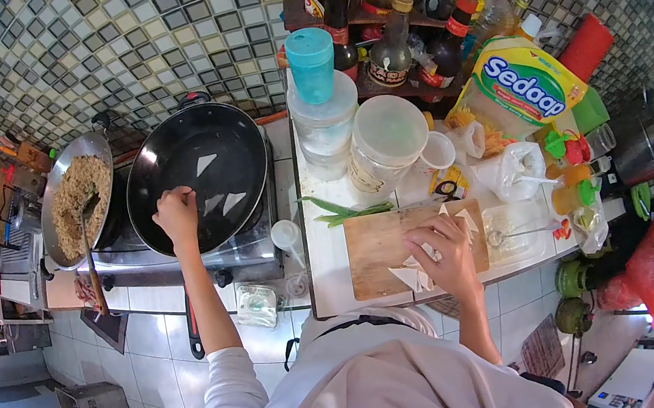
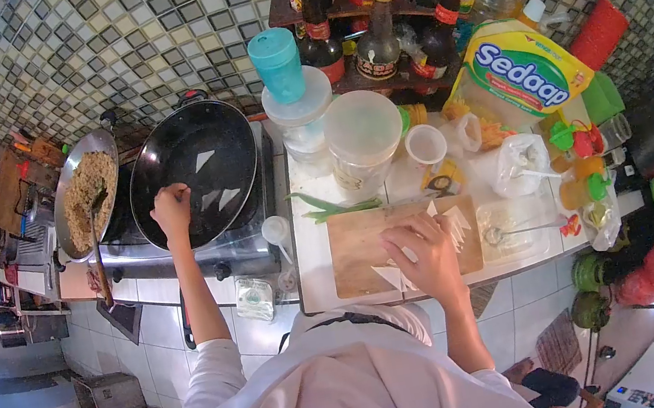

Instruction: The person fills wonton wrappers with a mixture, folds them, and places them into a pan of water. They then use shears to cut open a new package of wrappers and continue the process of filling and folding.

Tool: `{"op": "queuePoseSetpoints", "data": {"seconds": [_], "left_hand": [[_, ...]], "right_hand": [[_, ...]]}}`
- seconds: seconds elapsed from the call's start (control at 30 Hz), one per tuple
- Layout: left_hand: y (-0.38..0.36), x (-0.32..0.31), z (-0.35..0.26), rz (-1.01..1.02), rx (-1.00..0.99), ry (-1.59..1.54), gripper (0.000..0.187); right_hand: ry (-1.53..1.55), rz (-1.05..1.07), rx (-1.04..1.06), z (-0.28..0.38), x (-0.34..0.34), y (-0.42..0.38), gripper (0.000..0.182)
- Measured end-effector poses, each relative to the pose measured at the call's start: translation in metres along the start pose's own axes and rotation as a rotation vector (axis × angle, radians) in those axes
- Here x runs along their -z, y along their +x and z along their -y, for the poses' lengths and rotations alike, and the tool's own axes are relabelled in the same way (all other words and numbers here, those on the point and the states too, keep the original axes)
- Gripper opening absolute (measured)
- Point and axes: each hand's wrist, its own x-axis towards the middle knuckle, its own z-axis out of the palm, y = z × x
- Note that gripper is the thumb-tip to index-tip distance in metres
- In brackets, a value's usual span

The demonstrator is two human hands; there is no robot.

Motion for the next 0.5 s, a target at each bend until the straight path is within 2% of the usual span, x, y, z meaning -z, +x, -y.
{"op": "queuePoseSetpoints", "data": {"seconds": [0.07, 0.2, 0.27, 0.37, 0.43, 0.5], "left_hand": [[0.002, 0.007, 0.001, -0.085, -0.031, 0.003, 0.018], [-0.004, 0.035, -0.023, -0.127, -0.047, -0.141, 0.015], [-0.014, 0.050, -0.040, -0.148, -0.064, -0.452, 0.014], [-0.036, 0.071, -0.072, -0.127, -0.091, -0.616, 0.012], [-0.053, 0.079, -0.088, -0.034, -0.155, -0.703, 0.010], [-0.071, 0.081, -0.107, 0.072, -0.207, -0.789, 0.009]], "right_hand": [[0.000, 0.013, -0.009, 0.001, 0.002, 0.000, 0.009], [-0.007, 0.094, -0.077, -0.002, 0.009, -0.002, 0.012], [-0.051, 0.115, -0.082, -0.002, 0.016, -0.004, 0.016], [-0.091, 0.214, -0.125, -0.014, 0.026, -0.015, 0.027], [-0.108, 0.386, -0.186, -0.013, 0.034, -0.017, 0.032], [-0.113, 0.423, -0.178, -0.014, 0.036, -0.021, 0.033]]}}
